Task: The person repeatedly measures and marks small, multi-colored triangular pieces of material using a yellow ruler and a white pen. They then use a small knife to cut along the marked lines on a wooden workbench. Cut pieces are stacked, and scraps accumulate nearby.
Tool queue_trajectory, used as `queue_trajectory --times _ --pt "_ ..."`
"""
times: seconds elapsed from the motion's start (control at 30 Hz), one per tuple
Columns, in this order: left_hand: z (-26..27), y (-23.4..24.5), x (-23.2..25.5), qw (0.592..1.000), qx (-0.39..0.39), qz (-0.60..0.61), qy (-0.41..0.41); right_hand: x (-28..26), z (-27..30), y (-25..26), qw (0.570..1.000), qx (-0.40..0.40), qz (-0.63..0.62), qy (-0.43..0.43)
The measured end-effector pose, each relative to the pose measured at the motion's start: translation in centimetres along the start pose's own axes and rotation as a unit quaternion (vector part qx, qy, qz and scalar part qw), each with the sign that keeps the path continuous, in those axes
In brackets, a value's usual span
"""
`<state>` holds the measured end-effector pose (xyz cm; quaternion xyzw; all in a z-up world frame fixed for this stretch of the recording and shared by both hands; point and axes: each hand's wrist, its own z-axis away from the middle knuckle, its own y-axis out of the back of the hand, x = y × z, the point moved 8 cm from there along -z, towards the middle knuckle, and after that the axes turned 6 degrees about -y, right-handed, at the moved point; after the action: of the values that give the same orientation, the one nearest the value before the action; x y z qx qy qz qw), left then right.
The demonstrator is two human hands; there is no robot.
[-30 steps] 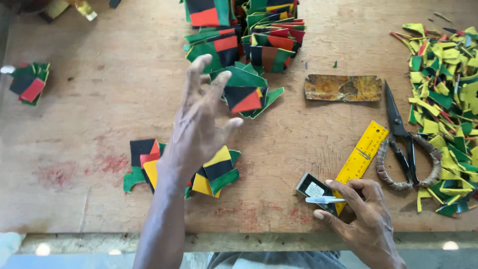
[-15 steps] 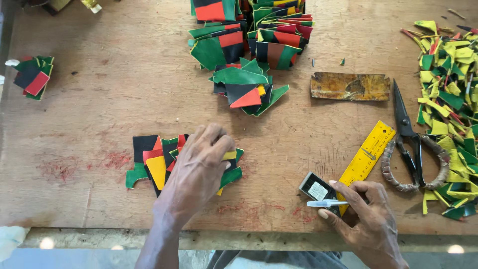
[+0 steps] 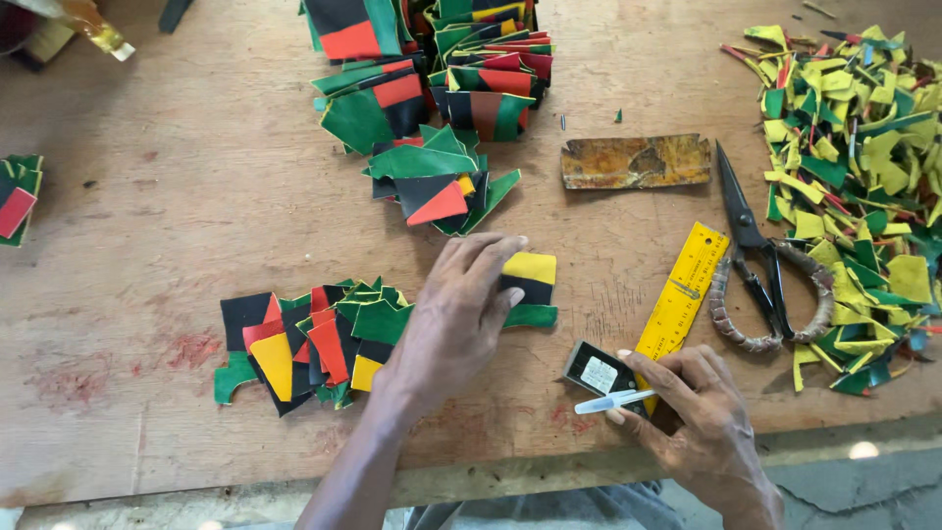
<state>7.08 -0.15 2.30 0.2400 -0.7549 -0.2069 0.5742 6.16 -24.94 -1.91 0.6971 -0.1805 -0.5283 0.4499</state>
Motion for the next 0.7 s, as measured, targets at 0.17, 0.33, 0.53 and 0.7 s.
queue_trajectory --times 0.17,0.33,0.53,0.7 --pt "0.9 -0.2 0.0 0.998 -0.049 -0.016 -0.019 -0.1 -0.1 -0.3 1.000 -0.005 -0.004 0.027" --pt "0.9 -0.9 -0.4 0.995 -0.090 -0.041 -0.003 -0.4 0.1 -0.2 0.998 -0.005 -0.026 0.055" --pt "1.2 -0.5 -0.2 0.997 -0.075 -0.023 -0.008 -1.6 0.8 -0.3 0.995 -0.016 -0.037 0.088" --pt "1.3 -0.8 -0.7 0.997 -0.065 -0.029 0.001 -5.1 1.1 -0.8 0.986 -0.046 -0.049 0.153"
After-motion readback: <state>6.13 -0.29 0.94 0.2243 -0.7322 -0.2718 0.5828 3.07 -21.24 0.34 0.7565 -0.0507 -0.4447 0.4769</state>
